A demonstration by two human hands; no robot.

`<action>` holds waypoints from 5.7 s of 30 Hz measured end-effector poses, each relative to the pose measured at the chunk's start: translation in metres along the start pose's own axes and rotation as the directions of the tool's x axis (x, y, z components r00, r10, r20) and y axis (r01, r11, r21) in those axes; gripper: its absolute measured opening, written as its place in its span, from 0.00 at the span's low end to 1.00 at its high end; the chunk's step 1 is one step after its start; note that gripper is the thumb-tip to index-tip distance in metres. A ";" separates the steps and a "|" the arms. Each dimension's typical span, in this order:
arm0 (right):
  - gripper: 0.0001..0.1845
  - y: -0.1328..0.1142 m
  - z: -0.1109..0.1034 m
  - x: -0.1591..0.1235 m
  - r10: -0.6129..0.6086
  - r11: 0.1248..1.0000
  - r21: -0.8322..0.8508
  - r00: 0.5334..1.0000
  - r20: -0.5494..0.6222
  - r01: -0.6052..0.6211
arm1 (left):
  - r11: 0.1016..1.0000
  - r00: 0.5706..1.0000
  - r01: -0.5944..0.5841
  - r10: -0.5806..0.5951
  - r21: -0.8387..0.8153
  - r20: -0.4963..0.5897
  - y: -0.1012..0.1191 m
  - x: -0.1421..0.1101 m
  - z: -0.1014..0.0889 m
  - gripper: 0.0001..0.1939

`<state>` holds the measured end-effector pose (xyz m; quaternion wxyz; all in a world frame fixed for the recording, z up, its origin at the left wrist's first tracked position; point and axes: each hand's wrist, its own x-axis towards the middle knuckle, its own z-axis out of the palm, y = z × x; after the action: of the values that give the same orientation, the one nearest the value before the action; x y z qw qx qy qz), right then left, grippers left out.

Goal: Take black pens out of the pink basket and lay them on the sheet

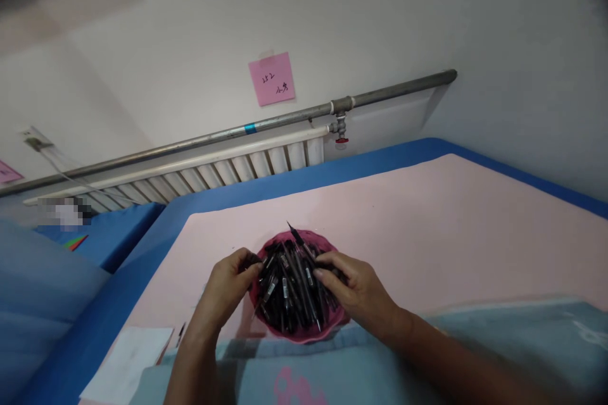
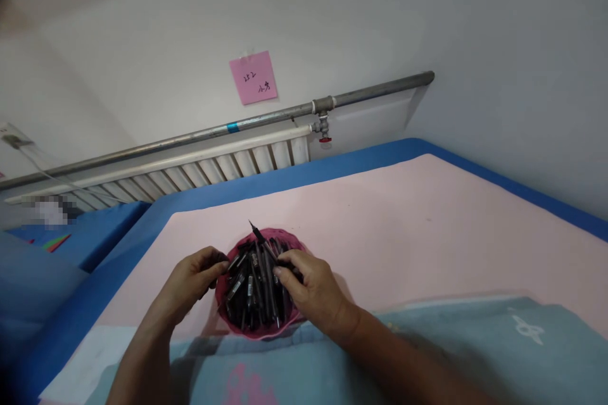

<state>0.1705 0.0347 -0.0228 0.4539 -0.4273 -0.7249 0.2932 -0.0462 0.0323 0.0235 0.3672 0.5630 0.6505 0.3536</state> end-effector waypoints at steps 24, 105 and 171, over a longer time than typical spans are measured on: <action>0.07 0.002 0.001 0.000 0.003 1.000 -0.006 0.998 0.070 -0.003 | 0.975 0.971 -0.055 0.002 0.217 0.237 -0.003 -0.003 0.004 0.08; 0.08 0.007 -0.013 0.008 0.230 0.950 0.224 0.972 -0.041 -0.216 | 0.729 0.881 -0.467 0.337 0.500 0.332 -0.002 0.000 0.030 0.15; 0.08 0.002 -0.008 -0.004 -0.252 0.909 -0.271 0.935 0.249 0.317 | 0.631 0.995 0.071 -0.099 -0.773 0.010 0.011 0.000 0.021 0.11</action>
<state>0.1791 0.0325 -0.0222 0.3414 -0.3484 -0.8599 0.1505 -0.0228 0.0344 0.0227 0.5778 0.3152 0.4687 0.5891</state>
